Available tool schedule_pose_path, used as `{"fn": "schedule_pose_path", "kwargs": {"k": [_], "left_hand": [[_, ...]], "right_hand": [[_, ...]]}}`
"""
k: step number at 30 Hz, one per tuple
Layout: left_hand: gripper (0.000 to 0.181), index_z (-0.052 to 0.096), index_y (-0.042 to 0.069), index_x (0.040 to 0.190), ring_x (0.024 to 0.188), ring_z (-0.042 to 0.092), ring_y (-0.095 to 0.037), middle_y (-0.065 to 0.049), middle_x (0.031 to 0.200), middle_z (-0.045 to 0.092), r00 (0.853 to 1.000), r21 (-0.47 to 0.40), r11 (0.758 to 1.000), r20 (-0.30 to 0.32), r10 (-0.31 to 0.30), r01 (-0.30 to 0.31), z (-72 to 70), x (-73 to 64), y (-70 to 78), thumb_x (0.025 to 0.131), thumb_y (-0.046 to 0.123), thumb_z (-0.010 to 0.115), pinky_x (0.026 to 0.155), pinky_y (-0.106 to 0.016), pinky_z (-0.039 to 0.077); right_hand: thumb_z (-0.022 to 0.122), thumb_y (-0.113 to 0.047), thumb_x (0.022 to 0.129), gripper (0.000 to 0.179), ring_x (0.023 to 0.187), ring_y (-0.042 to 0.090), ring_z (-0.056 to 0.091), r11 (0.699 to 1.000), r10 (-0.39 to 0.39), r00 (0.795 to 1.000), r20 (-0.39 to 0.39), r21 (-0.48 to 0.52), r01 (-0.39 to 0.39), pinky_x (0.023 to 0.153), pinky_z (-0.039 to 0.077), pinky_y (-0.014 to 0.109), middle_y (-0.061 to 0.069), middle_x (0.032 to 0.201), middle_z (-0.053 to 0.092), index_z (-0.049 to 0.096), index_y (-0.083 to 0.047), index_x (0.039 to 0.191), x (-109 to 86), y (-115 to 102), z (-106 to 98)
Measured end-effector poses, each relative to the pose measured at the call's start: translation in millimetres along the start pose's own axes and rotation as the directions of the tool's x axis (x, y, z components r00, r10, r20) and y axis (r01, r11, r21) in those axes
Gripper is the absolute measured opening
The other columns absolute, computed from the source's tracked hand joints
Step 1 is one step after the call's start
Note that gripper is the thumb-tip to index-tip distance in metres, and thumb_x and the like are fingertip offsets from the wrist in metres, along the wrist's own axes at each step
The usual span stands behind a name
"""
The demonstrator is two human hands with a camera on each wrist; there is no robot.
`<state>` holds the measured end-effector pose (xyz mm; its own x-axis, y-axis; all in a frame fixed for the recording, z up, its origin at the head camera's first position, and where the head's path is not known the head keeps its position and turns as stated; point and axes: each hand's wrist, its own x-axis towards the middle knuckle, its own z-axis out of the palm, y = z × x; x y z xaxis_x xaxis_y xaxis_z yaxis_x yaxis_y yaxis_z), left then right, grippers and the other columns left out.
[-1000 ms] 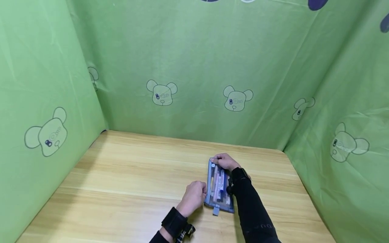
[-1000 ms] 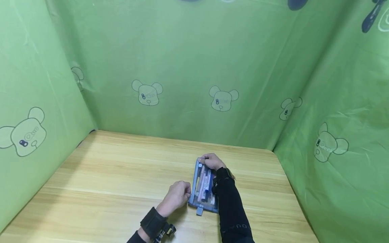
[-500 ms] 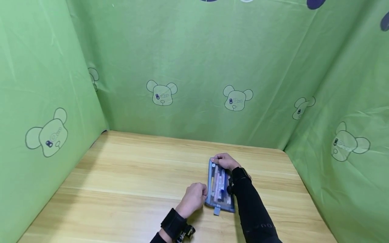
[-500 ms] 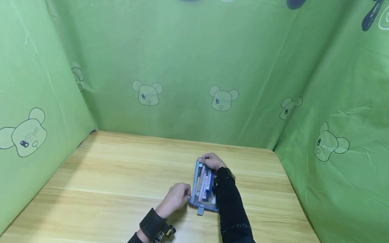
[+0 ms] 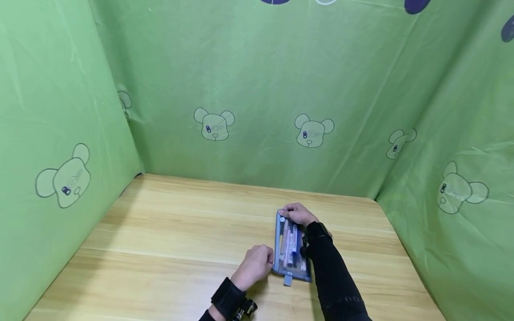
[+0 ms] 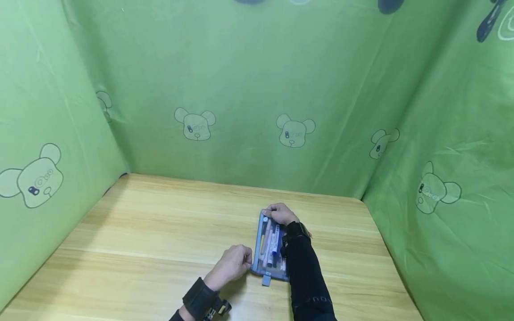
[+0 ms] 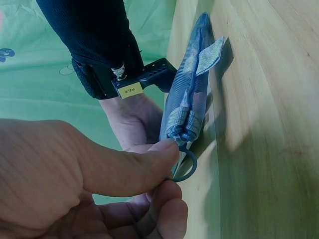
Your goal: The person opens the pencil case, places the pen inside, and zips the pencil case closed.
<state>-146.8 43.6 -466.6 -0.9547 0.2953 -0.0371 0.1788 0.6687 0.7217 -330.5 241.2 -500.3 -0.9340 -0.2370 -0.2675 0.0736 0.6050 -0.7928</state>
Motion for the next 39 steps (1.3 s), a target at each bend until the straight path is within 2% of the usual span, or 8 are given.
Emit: {"fn": "schedule_pose_path", "kwargs": {"k": [7, 13, 17, 22, 27, 34, 39], "left_hand": [[0.028, 0.053, 0.01, 0.062, 0.056, 0.044, -0.011, 0.005, 0.061, 0.046, 1.0, 0.026, 1.0, 0.014, 0.01, -0.011, -2.0, -3.1, 0.7, 0.076, -0.011, 0.064, 0.051, -0.021, 0.033], [0.03, 0.05, 0.011, 0.061, 0.056, 0.042, -0.01, 0.006, 0.06, 0.044, 0.999, 0.056, 0.998, 0.019, 0.034, -0.035, -2.4, -4.4, 0.9, 0.074, -0.011, 0.064, 0.05, -0.02, 0.032], [0.032, 0.048, 0.012, 0.06, 0.056, 0.041, -0.01, 0.006, 0.059, 0.042, 0.999, 0.054, 0.998, 0.039, 0.028, -0.031, -1.1, -4.8, 1.9, 0.074, -0.014, 0.062, 0.05, -0.019, 0.031], [0.033, 0.048, 0.012, 0.061, 0.055, 0.04, -0.009, 0.008, 0.059, 0.04, 0.996, 0.063, 0.996, 0.072, 0.052, -0.056, 1.7, -5.7, 3.9, 0.072, -0.016, 0.062, 0.051, -0.018, 0.03], [0.035, 0.047, 0.012, 0.061, 0.055, 0.04, -0.009, 0.007, 0.059, 0.039, 0.995, 0.065, 0.997, 0.092, 0.04, -0.046, 4.3, -6.7, 5.4, 0.072, -0.017, 0.062, 0.05, -0.018, 0.031], [0.039, 0.043, 0.014, 0.06, 0.054, 0.039, -0.008, 0.009, 0.058, 0.037, 0.995, 0.078, 0.995, 0.084, 0.053, -0.06, 6.7, -8.1, 3.9, 0.07, -0.017, 0.063, 0.05, -0.018, 0.03], [0.039, 0.043, 0.015, 0.06, 0.054, 0.039, -0.008, 0.009, 0.058, 0.037, 0.995, 0.052, 0.998, 0.092, 0.032, -0.037, 7.4, -9.3, 4.8, 0.07, -0.017, 0.064, 0.05, -0.018, 0.03]], "right_hand": [[0.062, -0.027, 0.101, 0.025, 0.064, 0.012, 0.057, 0.999, -0.008, 1.0, 0.012, 0.04, 0.007, 0.06, 0.048, 0.025, -0.003, 0.076, 0.06, 0.071, -0.004, 0.1, 2.2, 2.6, 0.1], [0.061, -0.028, 0.101, 0.025, 0.064, 0.012, 0.056, 1.0, -0.018, 1.0, 0.006, 0.011, 0.018, 0.06, 0.047, 0.025, -0.004, 0.076, 0.058, 0.069, -0.005, 0.095, 1.6, 2.8, 1.4], [0.06, -0.027, 0.102, 0.025, 0.063, 0.012, 0.055, 1.0, -0.014, 1.0, 0.009, -0.005, 0.014, 0.06, 0.047, 0.024, -0.004, 0.075, 0.057, 0.067, -0.006, 0.092, 0.0, 0.5, 2.1], [0.061, -0.025, 0.101, 0.024, 0.062, 0.012, 0.056, 0.999, -0.032, 0.999, 0.022, 0.018, 0.032, 0.059, 0.047, 0.025, -0.004, 0.074, 0.058, 0.067, -0.004, 0.091, 1.0, 2.4, 0.9], [0.063, -0.024, 0.1, 0.023, 0.064, 0.012, 0.056, 0.998, -0.051, 0.998, 0.038, 0.037, 0.05, 0.06, 0.047, 0.025, -0.003, 0.076, 0.059, 0.068, -0.004, 0.092, 3.4, 5.3, -1.4], [0.061, -0.023, 0.101, 0.022, 0.065, 0.012, 0.056, 0.997, -0.059, 0.996, 0.065, 0.056, 0.056, 0.061, 0.048, 0.025, -0.003, 0.076, 0.059, 0.068, -0.002, 0.096, 1.0, 4.6, -1.8], [0.061, -0.023, 0.101, 0.023, 0.066, 0.013, 0.056, 0.998, -0.051, 0.997, 0.059, 0.034, 0.049, 0.063, 0.047, 0.025, -0.002, 0.078, 0.059, 0.068, -0.002, 0.095, 0.0, 3.2, -2.2]]}}
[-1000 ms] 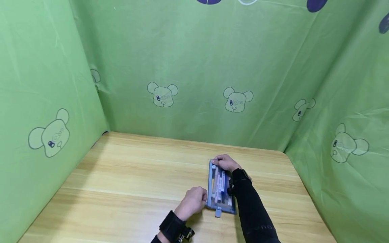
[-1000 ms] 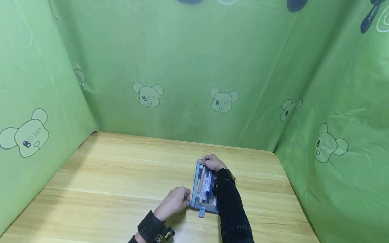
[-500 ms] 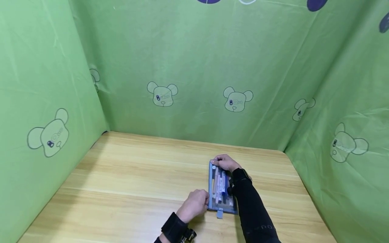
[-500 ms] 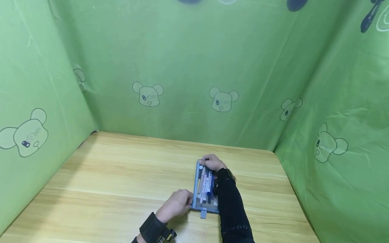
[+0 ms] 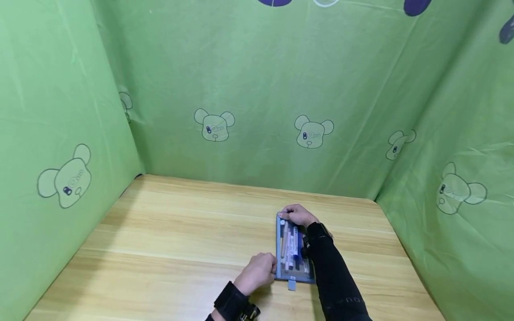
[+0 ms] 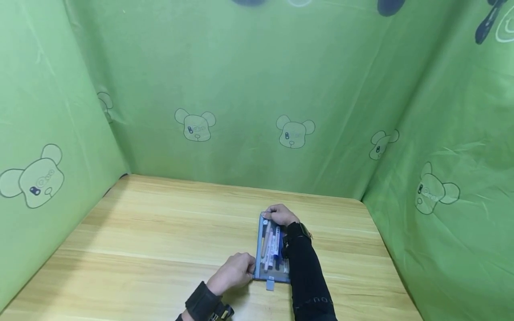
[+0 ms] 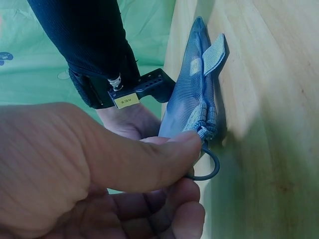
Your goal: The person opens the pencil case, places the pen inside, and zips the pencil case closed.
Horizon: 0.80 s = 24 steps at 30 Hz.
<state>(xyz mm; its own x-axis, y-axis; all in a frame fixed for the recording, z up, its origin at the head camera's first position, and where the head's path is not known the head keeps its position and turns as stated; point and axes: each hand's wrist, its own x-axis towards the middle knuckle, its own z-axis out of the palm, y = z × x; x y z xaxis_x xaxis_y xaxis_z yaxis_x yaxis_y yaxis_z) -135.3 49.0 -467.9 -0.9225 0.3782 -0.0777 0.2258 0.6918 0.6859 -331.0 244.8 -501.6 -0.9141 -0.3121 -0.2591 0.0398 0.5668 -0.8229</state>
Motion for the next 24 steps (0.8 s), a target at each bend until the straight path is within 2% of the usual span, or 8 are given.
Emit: {"fn": "schedule_pose_path", "kwargs": {"k": [4, 8, 12, 15, 17, 20, 24], "left_hand": [[0.038, 0.044, 0.014, 0.06, 0.053, 0.041, -0.01, 0.007, 0.058, 0.04, 0.999, -0.025, 0.999, 0.029, -0.036, 0.037, 0.5, 0.3, 0.3, 0.071, -0.015, 0.066, 0.049, -0.019, 0.031], [0.028, 0.051, 0.011, 0.066, 0.055, 0.044, -0.012, 0.003, 0.062, 0.047, 0.996, -0.039, 0.996, 0.056, -0.073, 0.076, 1.0, 1.9, -2.1, 0.073, -0.011, 0.067, 0.05, -0.021, 0.035], [0.02, 0.056, 0.008, 0.071, 0.056, 0.046, -0.012, 0.0, 0.065, 0.054, 0.997, -0.052, 0.996, 0.045, -0.065, 0.067, 1.1, 2.9, -7.0, 0.073, -0.009, 0.066, 0.05, -0.022, 0.037], [0.019, 0.057, 0.009, 0.069, 0.055, 0.046, -0.012, 0.001, 0.063, 0.054, 0.999, -0.075, 0.996, 0.025, -0.043, 0.045, -0.5, 3.2, -11.2, 0.077, -0.004, 0.069, 0.05, -0.022, 0.037], [0.022, 0.056, 0.01, 0.069, 0.056, 0.047, -0.013, 0.002, 0.063, 0.053, 0.998, -0.107, 0.993, 0.02, -0.051, 0.053, -4.0, 3.4, -13.8, 0.082, 0.005, 0.074, 0.051, -0.023, 0.038], [0.027, 0.056, 0.01, 0.074, 0.059, 0.05, -0.015, 0.001, 0.066, 0.055, 0.995, -0.149, 0.984, 0.014, -0.095, 0.096, -13.4, 4.3, -18.2, 0.087, 0.02, 0.077, 0.053, -0.026, 0.04], [0.029, 0.057, 0.006, 0.087, 0.061, 0.054, -0.019, -0.005, 0.074, 0.058, 0.986, -0.204, 0.967, -0.029, -0.164, 0.154, -33.4, 10.3, -25.4, 0.094, 0.032, 0.07, 0.055, -0.03, 0.046]], "right_hand": [[0.062, -0.023, 0.101, 0.022, 0.067, 0.013, 0.054, 0.999, 0.004, 1.0, -0.018, -0.033, -0.005, 0.064, 0.046, 0.025, -0.001, 0.08, 0.059, 0.069, -0.003, 0.093, -1.7, -0.9, 1.2], [0.062, -0.024, 0.101, 0.026, 0.066, 0.013, 0.051, 0.998, -0.006, 0.999, -0.04, -0.056, 0.004, 0.063, 0.042, 0.025, -0.002, 0.078, 0.057, 0.067, -0.001, 0.09, -4.4, -3.3, 3.3], [0.063, -0.025, 0.099, 0.028, 0.065, 0.011, 0.049, 0.998, -0.024, 0.997, -0.079, -0.067, 0.018, 0.061, 0.04, 0.024, -0.003, 0.077, 0.057, 0.068, 0.0, 0.09, -7.9, -6.9, 5.9], [0.066, -0.025, 0.097, 0.026, 0.065, 0.01, 0.049, 0.998, -0.023, 0.994, -0.111, -0.063, 0.016, 0.061, 0.04, 0.024, -0.003, 0.077, 0.058, 0.07, 0.0, 0.093, -10.3, -9.1, 7.1], [0.068, -0.025, 0.096, 0.024, 0.066, 0.012, 0.049, 0.997, -0.022, 0.991, -0.129, -0.073, 0.013, 0.061, 0.04, 0.024, -0.002, 0.078, 0.058, 0.07, -0.001, 0.095, -11.3, -10.2, 7.3], [0.068, -0.024, 0.096, 0.022, 0.072, 0.014, 0.052, 0.995, -0.021, 0.984, -0.177, -0.097, 0.004, 0.064, 0.042, 0.025, 0.001, 0.084, 0.061, 0.07, -0.003, 0.097, -10.9, -10.7, 5.9], [0.063, -0.022, 0.098, 0.022, 0.083, 0.017, 0.059, 0.991, -0.042, 0.96, -0.279, -0.135, 0.004, 0.071, 0.046, 0.025, 0.009, 0.096, 0.068, 0.07, -0.001, 0.1, -7.3, -12.2, -2.1]]}}
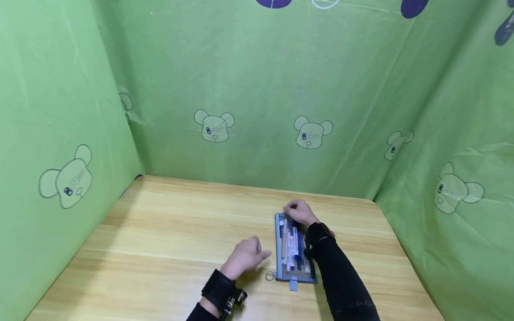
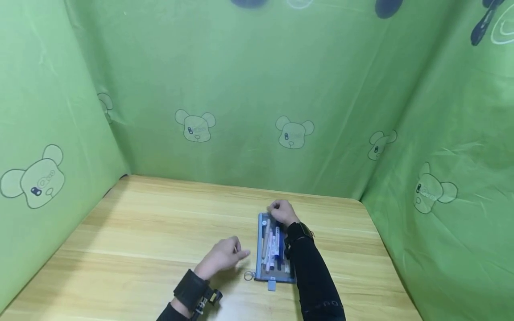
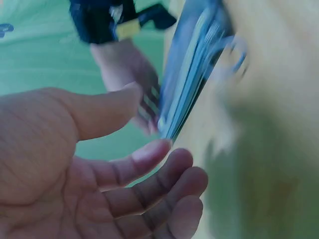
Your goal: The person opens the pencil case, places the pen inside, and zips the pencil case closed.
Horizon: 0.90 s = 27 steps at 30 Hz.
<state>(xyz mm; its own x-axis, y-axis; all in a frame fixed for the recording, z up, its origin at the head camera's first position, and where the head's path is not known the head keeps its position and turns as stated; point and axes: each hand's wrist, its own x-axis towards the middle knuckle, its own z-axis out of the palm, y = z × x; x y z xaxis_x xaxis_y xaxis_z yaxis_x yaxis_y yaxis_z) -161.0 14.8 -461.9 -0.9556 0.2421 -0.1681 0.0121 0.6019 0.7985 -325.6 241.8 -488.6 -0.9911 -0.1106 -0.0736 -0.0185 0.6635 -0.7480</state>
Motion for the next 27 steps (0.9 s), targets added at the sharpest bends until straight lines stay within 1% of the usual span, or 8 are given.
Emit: {"fn": "schedule_pose_path", "kwargs": {"k": [4, 7, 9, 13, 18, 22, 25, 27], "left_hand": [[0.036, 0.06, -0.001, 0.107, 0.068, 0.058, -0.021, -0.011, 0.084, 0.063, 0.992, 0.014, 1.0, -0.127, 0.013, -0.012, -27.7, 13.1, -1.9, 0.098, 0.034, 0.063, 0.061, -0.033, 0.051], [0.039, 0.06, -0.003, 0.118, 0.084, 0.064, -0.028, -0.018, 0.098, 0.067, 0.968, 0.093, 0.995, -0.245, 0.062, -0.04, -50.9, 21.2, 0.5, 0.103, 0.033, 0.056, 0.074, -0.04, 0.056], [0.04, 0.059, -0.004, 0.123, 0.097, 0.065, -0.034, -0.023, 0.109, 0.068, 0.941, 0.151, 0.986, -0.318, 0.114, -0.068, -66.6, 25.4, 3.9, 0.105, 0.031, 0.053, 0.085, -0.047, 0.056], [0.047, 0.055, -0.005, 0.134, 0.118, 0.06, -0.043, -0.029, 0.127, 0.063, 0.891, 0.185, 0.975, -0.413, 0.189, -0.121, -94.9, 30.6, 14.0, 0.106, 0.033, 0.049, 0.103, -0.055, 0.049], [0.058, 0.045, -0.003, 0.143, 0.131, 0.053, -0.042, -0.029, 0.142, 0.054, 0.847, 0.18, 0.97, -0.48, 0.23, -0.161, -122.9, 30.0, 28.1, 0.106, 0.041, 0.045, 0.113, -0.057, 0.042], [0.059, 0.042, -0.001, 0.147, 0.136, 0.048, -0.041, -0.027, 0.149, 0.049, 0.796, 0.191, 0.962, -0.541, 0.27, -0.196, -137.5, 23.1, 39.9, 0.107, 0.043, 0.043, 0.116, -0.057, 0.039], [0.058, 0.043, 0.0, 0.147, 0.138, 0.047, -0.041, -0.026, 0.149, 0.05, 0.748, 0.226, 0.947, -0.581, 0.32, -0.229, -143.8, 15.7, 49.5, 0.107, 0.043, 0.042, 0.116, -0.058, 0.038], [0.057, 0.044, 0.002, 0.146, 0.14, 0.045, -0.04, -0.025, 0.15, 0.049, 0.726, 0.247, 0.937, -0.594, 0.347, -0.246, -145.9, 10.1, 55.4, 0.107, 0.043, 0.041, 0.117, -0.059, 0.037]], "right_hand": [[0.055, -0.019, 0.102, 0.027, 0.092, 0.025, 0.061, 1.0, -0.014, 0.994, -0.105, -0.016, 0.012, 0.081, 0.048, 0.031, 0.019, 0.108, 0.069, 0.068, 0.005, 0.107, 6.4, -8.4, -14.6], [0.049, -0.017, 0.103, 0.03, 0.1, 0.03, 0.06, 1.0, -0.018, 0.986, -0.163, 0.017, 0.021, 0.09, 0.05, 0.038, 0.023, 0.117, 0.066, 0.064, 0.006, 0.114, 9.6, -21.3, -29.0], [0.046, -0.018, 0.104, 0.034, 0.107, 0.033, 0.06, 0.998, -0.021, 0.98, -0.198, 0.055, 0.032, 0.096, 0.051, 0.043, 0.025, 0.124, 0.063, 0.061, 0.006, 0.123, 10.9, -32.1, -39.0], [0.042, -0.026, 0.107, 0.043, 0.123, 0.038, 0.055, 0.992, 0.0, 0.968, -0.253, 0.124, 0.032, 0.108, 0.046, 0.05, 0.025, 0.137, 0.056, 0.051, 0.002, 0.139, 11.0, -58.3, -60.9], [0.037, -0.038, 0.109, 0.052, 0.141, 0.038, 0.044, 0.992, -0.031, 0.948, -0.318, 0.108, 0.069, 0.119, 0.035, 0.055, 0.021, 0.151, 0.048, 0.044, -0.004, 0.147, 5.3, -93.2, -90.3], [0.034, -0.045, 0.108, 0.057, 0.152, 0.035, 0.031, 0.988, -0.113, 0.927, -0.358, 0.056, 0.142, 0.126, 0.023, 0.057, 0.017, 0.162, 0.038, 0.042, -0.007, 0.151, -5.4, -124.4, -106.6], [0.034, -0.046, 0.108, 0.058, 0.153, 0.034, 0.029, 0.978, -0.184, 0.903, -0.388, 0.016, 0.207, 0.126, 0.02, 0.06, 0.014, 0.164, 0.035, 0.041, -0.009, 0.152, -15.8, -146.8, -112.6], [0.034, -0.047, 0.108, 0.058, 0.153, 0.033, 0.028, 0.971, -0.226, 0.891, -0.395, -0.012, 0.241, 0.126, 0.02, 0.06, 0.012, 0.164, 0.034, 0.04, -0.011, 0.153, -24.9, -160.2, -113.0]]}}
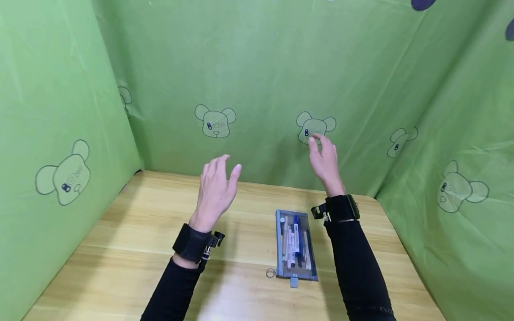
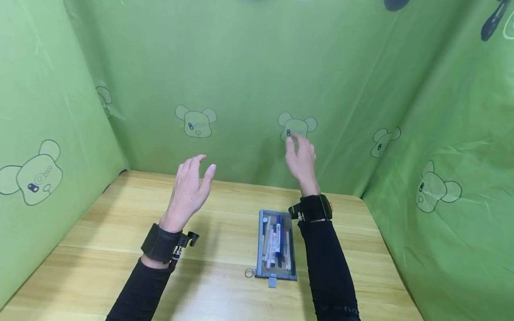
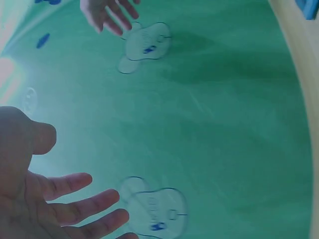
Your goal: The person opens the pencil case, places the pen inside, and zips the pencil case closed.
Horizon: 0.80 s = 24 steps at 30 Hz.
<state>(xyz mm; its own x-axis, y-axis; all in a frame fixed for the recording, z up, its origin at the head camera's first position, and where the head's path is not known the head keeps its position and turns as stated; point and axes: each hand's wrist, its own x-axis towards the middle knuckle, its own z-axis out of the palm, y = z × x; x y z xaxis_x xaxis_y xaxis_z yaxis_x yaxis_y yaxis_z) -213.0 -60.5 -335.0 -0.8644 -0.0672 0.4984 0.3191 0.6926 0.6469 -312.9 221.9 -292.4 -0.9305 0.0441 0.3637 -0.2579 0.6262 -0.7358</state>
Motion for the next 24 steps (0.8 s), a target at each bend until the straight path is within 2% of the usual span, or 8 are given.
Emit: {"fn": "schedule_pose_path", "kwargs": {"k": [5, 11, 16, 21, 24], "left_hand": [[0.054, 0.046, 0.002, 0.145, 0.143, 0.042, -0.039, -0.024, 0.151, 0.048, 0.993, 0.029, 0.995, -0.061, 0.101, -0.1, -11.3, -10.4, 19.6, 0.107, 0.04, 0.044, 0.117, -0.06, 0.035], [0.052, 0.047, 0.002, 0.146, 0.145, 0.039, -0.041, -0.024, 0.152, 0.047, 0.966, 0.087, 0.972, -0.124, 0.227, -0.218, -17.8, -29.5, 42.1, 0.107, 0.036, 0.045, 0.12, -0.061, 0.03], [0.053, 0.046, 0.002, 0.148, 0.146, 0.038, -0.043, -0.025, 0.152, 0.047, 0.944, 0.139, 0.951, -0.144, 0.297, -0.278, -14.5, -46.2, 48.8, 0.106, 0.034, 0.047, 0.121, -0.063, 0.028], [0.053, 0.046, 0.002, 0.148, 0.145, 0.039, -0.043, -0.025, 0.152, 0.047, 0.935, 0.173, 0.937, -0.136, 0.328, -0.303, -10.5, -64.2, 53.0, 0.105, 0.034, 0.047, 0.119, -0.066, 0.028], [0.052, 0.047, 0.003, 0.147, 0.144, 0.04, -0.043, -0.025, 0.151, 0.048, 0.928, 0.193, 0.928, -0.132, 0.348, -0.32, -5.9, -75.5, 55.2, 0.106, 0.034, 0.046, 0.117, -0.067, 0.03]], "right_hand": [[0.037, -0.04, 0.108, 0.054, 0.153, 0.034, 0.026, 0.987, -0.159, 0.987, -0.015, -0.03, 0.159, 0.127, 0.018, 0.059, 0.015, 0.165, 0.032, 0.039, -0.008, 0.152, -26.4, -33.9, 1.3], [0.041, -0.032, 0.106, 0.051, 0.153, 0.035, 0.027, 0.931, -0.364, 0.928, -0.083, -0.068, 0.359, 0.126, 0.015, 0.06, 0.016, 0.165, 0.033, 0.043, -0.005, 0.15, -68.3, -72.7, 6.0], [0.042, -0.031, 0.105, 0.052, 0.152, 0.035, 0.028, 0.888, -0.459, 0.877, -0.14, -0.102, 0.448, 0.123, 0.017, 0.061, 0.014, 0.164, 0.035, 0.044, -0.008, 0.151, -96.3, -88.0, 4.2], [0.046, -0.028, 0.102, 0.052, 0.149, 0.038, 0.031, 0.849, -0.527, 0.83, -0.181, -0.147, 0.507, 0.12, 0.02, 0.063, 0.018, 0.162, 0.037, 0.046, -0.006, 0.149, -119.9, -91.3, 5.6], [0.045, -0.028, 0.101, 0.052, 0.149, 0.039, 0.033, 0.839, -0.543, 0.817, -0.195, -0.176, 0.515, 0.119, 0.022, 0.063, 0.018, 0.162, 0.038, 0.047, -0.006, 0.148, -134.1, -91.0, 8.1]]}}
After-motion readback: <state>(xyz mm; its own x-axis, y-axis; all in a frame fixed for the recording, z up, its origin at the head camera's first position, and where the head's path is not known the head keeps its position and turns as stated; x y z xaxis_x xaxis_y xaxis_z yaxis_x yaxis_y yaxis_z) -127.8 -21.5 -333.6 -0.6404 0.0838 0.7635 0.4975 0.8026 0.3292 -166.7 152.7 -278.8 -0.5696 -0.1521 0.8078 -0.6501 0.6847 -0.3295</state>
